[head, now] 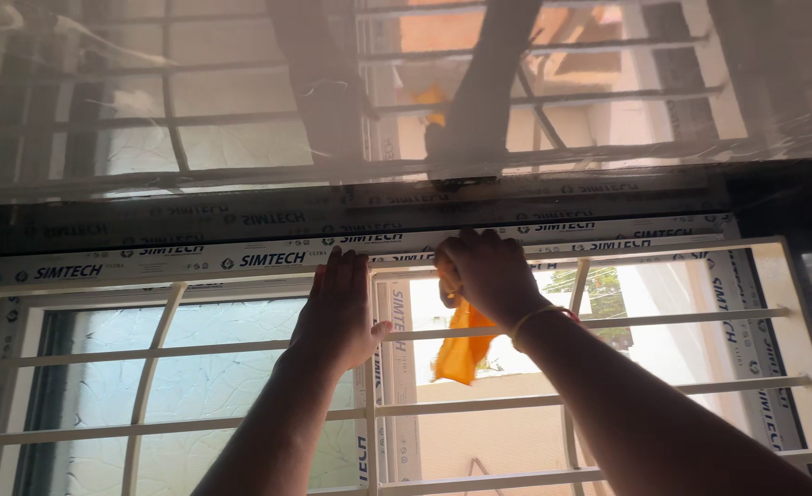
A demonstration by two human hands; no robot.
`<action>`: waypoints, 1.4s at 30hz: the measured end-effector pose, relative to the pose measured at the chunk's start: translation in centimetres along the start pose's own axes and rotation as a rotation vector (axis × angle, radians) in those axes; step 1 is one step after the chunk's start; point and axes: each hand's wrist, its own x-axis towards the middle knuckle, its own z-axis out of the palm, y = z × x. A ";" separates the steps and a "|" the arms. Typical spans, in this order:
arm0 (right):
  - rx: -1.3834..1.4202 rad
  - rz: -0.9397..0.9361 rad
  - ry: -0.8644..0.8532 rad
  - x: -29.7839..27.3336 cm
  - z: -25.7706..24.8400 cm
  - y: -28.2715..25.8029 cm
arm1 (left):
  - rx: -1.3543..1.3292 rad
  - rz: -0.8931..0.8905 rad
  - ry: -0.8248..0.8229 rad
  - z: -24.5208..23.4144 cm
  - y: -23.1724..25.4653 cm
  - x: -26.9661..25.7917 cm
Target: The person cleans a window grill and window frame by wiping the bars, ledge, and upper frame with a cloth.
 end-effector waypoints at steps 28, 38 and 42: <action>0.240 0.260 -0.193 -11.5 -5.0 22.1 | 0.268 -0.197 -0.183 -1.2 2.5 1.5; 0.144 0.245 -0.054 -11.5 -3.3 21.2 | 0.065 0.127 0.000 1.6 27.3 6.9; 0.168 0.259 -0.096 -11.6 -3.6 21.1 | 0.046 0.048 -0.115 1.0 28.8 7.1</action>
